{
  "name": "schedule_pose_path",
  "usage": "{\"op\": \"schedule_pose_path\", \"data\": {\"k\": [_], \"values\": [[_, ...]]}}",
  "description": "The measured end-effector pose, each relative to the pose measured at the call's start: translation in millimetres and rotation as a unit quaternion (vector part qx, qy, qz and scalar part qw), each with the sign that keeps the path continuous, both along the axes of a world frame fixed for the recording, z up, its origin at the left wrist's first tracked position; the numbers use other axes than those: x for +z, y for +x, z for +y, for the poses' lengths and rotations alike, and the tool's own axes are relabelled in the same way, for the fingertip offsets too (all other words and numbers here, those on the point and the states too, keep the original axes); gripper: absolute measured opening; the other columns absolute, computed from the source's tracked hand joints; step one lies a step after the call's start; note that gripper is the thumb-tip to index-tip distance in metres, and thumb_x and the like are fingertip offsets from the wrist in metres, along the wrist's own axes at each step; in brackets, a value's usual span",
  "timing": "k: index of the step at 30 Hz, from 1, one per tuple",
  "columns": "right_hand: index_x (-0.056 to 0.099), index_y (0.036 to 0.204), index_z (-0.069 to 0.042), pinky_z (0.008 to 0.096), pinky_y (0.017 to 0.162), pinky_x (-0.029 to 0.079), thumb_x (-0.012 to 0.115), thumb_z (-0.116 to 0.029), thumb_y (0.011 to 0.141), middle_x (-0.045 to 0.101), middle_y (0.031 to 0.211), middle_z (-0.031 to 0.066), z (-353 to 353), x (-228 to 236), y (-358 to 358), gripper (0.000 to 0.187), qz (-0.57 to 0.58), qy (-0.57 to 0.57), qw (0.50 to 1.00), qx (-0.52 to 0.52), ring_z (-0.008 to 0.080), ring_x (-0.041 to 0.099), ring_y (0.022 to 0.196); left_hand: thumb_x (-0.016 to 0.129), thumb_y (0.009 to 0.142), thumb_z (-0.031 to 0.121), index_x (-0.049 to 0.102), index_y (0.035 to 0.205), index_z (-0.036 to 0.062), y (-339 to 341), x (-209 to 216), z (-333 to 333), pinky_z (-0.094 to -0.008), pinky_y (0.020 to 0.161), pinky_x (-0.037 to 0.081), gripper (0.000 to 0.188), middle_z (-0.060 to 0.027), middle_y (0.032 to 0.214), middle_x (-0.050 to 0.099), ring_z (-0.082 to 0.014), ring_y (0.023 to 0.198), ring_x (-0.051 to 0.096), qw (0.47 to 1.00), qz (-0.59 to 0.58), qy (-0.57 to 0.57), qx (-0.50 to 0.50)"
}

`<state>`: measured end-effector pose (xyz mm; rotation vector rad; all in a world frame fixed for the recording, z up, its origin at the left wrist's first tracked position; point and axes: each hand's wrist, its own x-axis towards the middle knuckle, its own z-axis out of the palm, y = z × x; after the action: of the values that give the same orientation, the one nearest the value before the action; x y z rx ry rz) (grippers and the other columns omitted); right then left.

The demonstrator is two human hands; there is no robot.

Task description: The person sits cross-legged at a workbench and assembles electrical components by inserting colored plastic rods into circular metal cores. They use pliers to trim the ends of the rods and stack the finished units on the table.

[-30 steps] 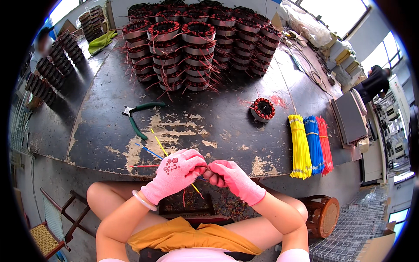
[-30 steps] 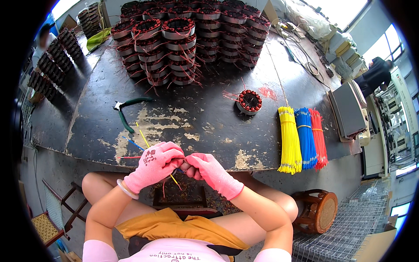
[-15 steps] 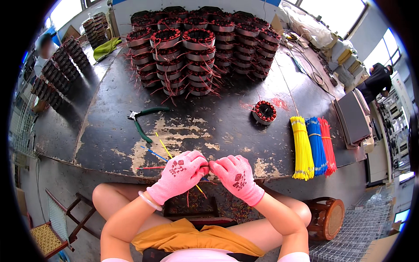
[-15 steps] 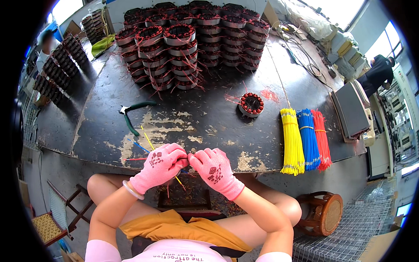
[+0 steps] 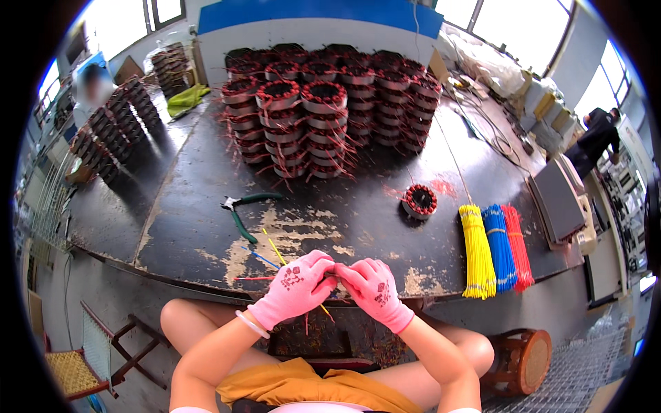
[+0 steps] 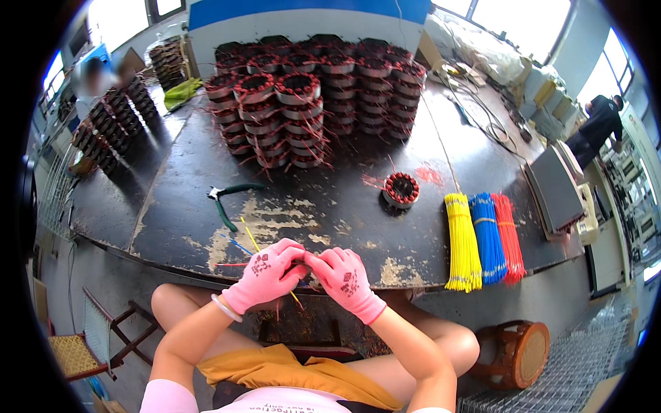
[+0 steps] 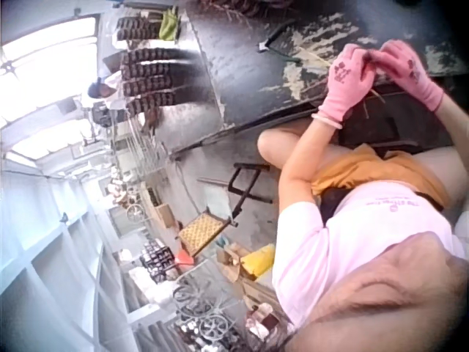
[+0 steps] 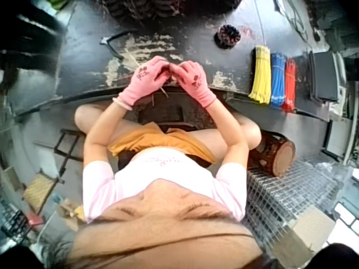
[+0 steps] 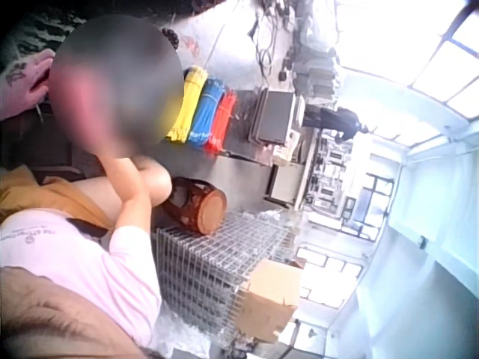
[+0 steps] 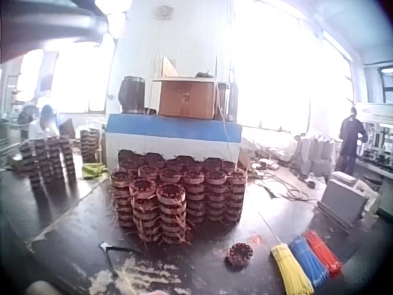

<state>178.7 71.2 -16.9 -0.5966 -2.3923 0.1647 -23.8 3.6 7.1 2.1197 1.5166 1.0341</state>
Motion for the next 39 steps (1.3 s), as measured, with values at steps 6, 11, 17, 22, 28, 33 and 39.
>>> {"op": "schedule_pose_path", "data": {"k": [6, 11, 17, 22, 28, 33, 39], "values": [[0.074, 0.118, -0.023, 0.0363, 0.071, 0.048, 0.071, -0.011, 0.079, 0.062, 0.088, -0.0032, 4, 7, 6, 0.041, -0.029, 0.049, 0.997, 0.05, 0.0194, 0.06, 0.08, 0.073, 0.086, 0.017, 0.066, 0.116, 0.0086, -8, 1, -17, -0.0427, 0.089, 0.053, 0.031, -0.0096, 0.122, 0.065, -0.0317, 0.107, 0.065, 0.985, 0.105, 0.134, 0.041], [0.073, 0.119, -0.025, 0.0373, 0.073, 0.049, 0.07, -0.01, 0.081, 0.063, 0.091, -0.0033, 11, 1, 10, 0.041, -0.053, 0.028, 0.996, 0.068, 0.0196, 0.06, 0.084, 0.079, 0.083, 0.032, 0.062, 0.132, 0.0093, -35, 20, -30, -0.0465, 0.105, 0.046, 0.057, -0.0119, 0.136, 0.06, -0.0325, 0.126, 0.057, 0.986, 0.136, 0.086, -0.041], [0.073, 0.119, -0.024, 0.038, 0.075, 0.05, 0.07, -0.011, 0.084, 0.065, 0.093, -0.0021, 15, -2, 7, 0.037, -0.037, -0.01, 0.996, 0.077, 0.0207, 0.062, 0.086, 0.08, 0.073, 0.058, 0.048, 0.149, 0.009, -50, 39, -28, -0.054, 0.121, 0.027, 0.096, -0.0181, 0.152, 0.047, -0.0376, 0.142, 0.042, 0.97, 0.214, 0.007, -0.118], [0.069, 0.126, -0.019, 0.0391, 0.077, 0.054, 0.07, -0.011, 0.088, 0.067, 0.102, 0.0058, 19, 6, 10, 0.039, -0.001, -0.159, 0.98, 0.117, 0.027, 0.066, 0.087, 0.078, 0.069, 0.064, 0.043, 0.153, 0.009, -54, 36, -23, -0.0548, 0.123, 0.022, 0.107, -0.021, 0.153, 0.045, -0.0398, 0.142, 0.04, 0.963, 0.231, -0.008, -0.142], [0.058, 0.135, -0.004, 0.0384, 0.084, 0.055, 0.07, -0.024, 0.092, 0.067, 0.109, 0.0139, 37, 67, -35, 0.049, 0.019, -0.291, 0.956, 0.019, 0.0292, 0.068, 0.096, 0.082, 0.063, 0.059, 0.042, 0.154, 0.0125, -55, 22, -21, -0.0546, 0.122, 0.026, 0.11, -0.0198, 0.148, 0.047, -0.0405, 0.137, 0.042, 0.969, 0.202, 0.015, -0.142], [0.05, 0.139, 0.004, 0.0467, 0.107, 0.043, 0.064, -0.057, 0.09, 0.056, 0.139, 0.0231, 61, 62, -151, 0.08, -0.173, -0.078, 0.982, -0.006, 0.0363, 0.054, 0.13, 0.083, 0.066, 0.051, 0.047, 0.15, 0.0179, -52, -5, -23, -0.054, 0.12, 0.03, 0.097, -0.0148, 0.144, 0.049, -0.0379, 0.134, 0.045, 0.973, 0.204, 0.045, -0.093], [0.045, 0.142, 0.008, 0.0502, 0.107, 0.04, 0.066, -0.08, 0.072, 0.055, 0.134, 0.023, 57, 26, -250, 0.114, -0.326, -0.013, 0.941, -0.095, 0.0378, 0.051, 0.127, 0.082, 0.072, 0.048, 0.058, 0.134, 0.0073, -48, -17, -23, -0.0541, 0.117, 0.034, 0.078, -0.0187, 0.14, 0.052, -0.0413, 0.136, 0.044, 0.982, 0.159, 0.08, -0.059]]}}
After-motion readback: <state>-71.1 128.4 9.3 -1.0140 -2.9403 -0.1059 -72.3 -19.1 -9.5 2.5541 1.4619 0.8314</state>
